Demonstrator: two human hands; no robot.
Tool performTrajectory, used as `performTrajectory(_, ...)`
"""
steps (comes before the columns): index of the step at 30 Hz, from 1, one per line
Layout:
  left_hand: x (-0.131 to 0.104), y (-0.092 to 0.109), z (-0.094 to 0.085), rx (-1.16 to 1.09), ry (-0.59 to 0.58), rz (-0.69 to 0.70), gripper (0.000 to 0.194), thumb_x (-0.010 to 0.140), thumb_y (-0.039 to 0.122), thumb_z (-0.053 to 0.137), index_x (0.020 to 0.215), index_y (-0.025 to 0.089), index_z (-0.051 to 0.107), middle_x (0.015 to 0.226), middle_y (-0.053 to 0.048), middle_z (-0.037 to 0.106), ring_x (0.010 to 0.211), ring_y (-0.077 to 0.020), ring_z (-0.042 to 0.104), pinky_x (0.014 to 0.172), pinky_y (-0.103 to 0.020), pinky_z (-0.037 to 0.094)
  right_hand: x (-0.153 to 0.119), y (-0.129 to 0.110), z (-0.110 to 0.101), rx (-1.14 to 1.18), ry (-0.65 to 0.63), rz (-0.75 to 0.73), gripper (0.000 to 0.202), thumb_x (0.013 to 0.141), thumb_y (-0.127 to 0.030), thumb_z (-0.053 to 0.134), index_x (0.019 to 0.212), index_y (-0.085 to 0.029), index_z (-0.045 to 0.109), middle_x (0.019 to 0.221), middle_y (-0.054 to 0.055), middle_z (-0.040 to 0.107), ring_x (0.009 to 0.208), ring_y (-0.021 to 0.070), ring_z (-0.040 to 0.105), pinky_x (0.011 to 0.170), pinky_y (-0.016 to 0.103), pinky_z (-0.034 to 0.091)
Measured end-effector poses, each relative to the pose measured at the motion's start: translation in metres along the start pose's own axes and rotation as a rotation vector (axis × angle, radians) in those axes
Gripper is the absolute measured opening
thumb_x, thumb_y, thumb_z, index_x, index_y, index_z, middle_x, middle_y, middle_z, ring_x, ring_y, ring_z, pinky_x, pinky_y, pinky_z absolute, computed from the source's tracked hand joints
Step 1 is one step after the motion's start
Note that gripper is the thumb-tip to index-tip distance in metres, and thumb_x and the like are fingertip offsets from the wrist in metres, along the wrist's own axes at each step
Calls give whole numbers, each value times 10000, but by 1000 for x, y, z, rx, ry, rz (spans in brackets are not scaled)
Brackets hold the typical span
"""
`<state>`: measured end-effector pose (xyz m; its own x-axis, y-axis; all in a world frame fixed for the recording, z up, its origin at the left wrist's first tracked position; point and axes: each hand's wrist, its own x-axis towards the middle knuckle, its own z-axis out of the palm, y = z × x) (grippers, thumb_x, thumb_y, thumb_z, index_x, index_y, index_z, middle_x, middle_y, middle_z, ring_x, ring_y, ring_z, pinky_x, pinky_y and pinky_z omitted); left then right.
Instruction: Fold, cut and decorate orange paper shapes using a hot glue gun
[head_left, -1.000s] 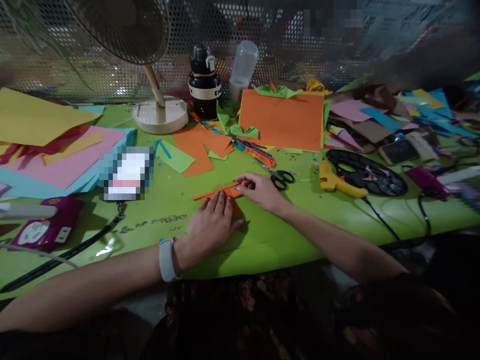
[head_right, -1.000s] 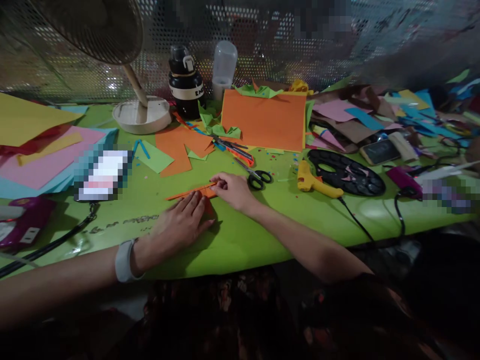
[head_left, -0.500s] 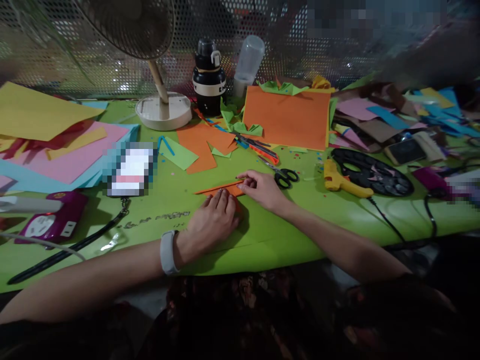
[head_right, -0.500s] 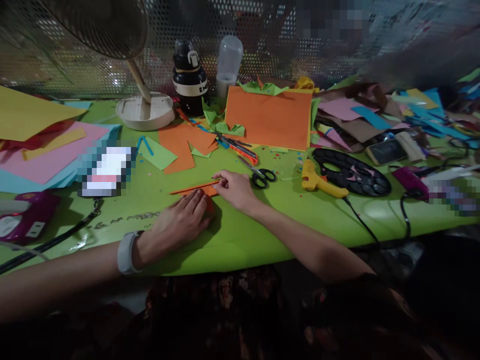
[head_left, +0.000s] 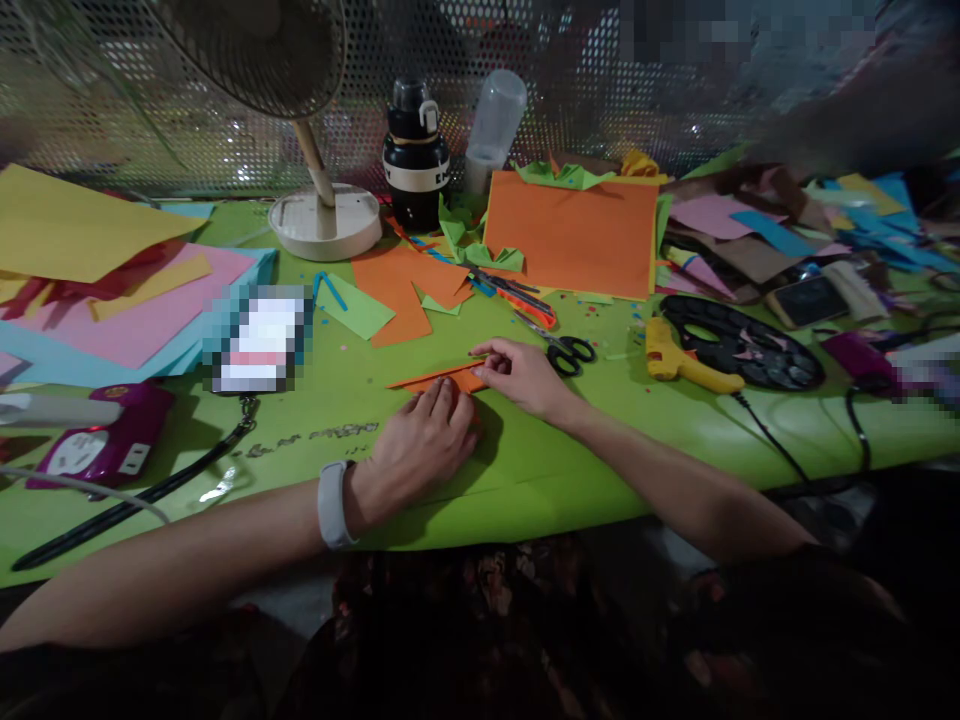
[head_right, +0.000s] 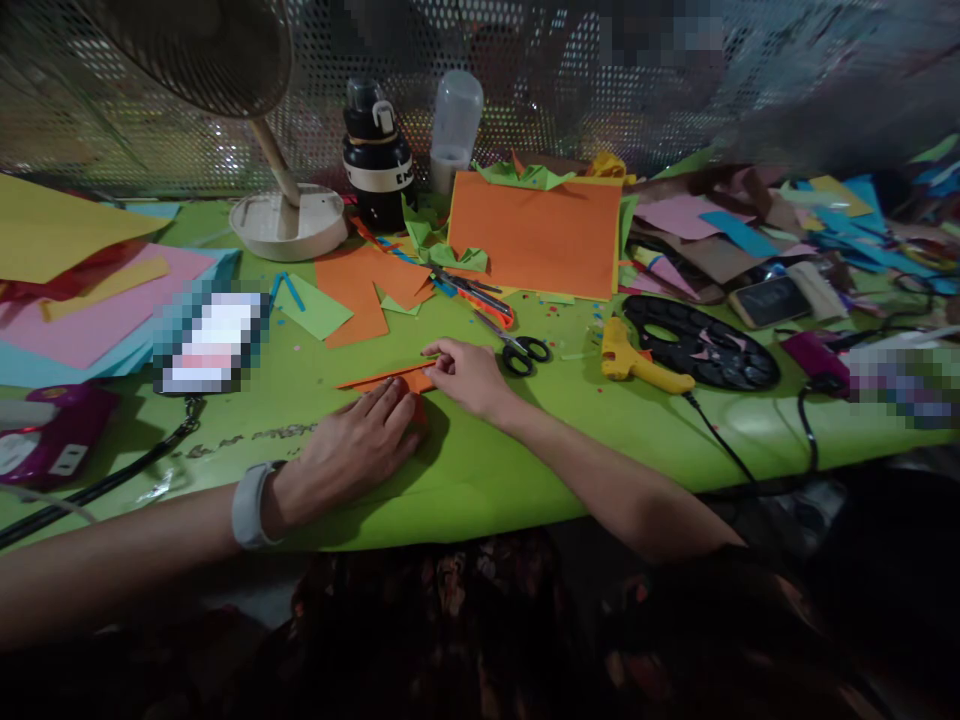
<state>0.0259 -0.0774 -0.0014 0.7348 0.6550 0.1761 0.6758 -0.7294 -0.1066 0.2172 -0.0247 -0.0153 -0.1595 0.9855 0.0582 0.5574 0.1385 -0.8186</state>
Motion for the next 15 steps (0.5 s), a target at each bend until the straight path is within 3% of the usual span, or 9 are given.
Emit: performTrajectory(15,2,-3,1,18,65,6,391,968,359,495,1214,79,617,1221,-207,638,1091,-315,616,829,-422,543,0,-1,-2,-3,-11,15,265,795,-208,657,1046,-138,704,736,2,655,645,118,580,667,263,468)
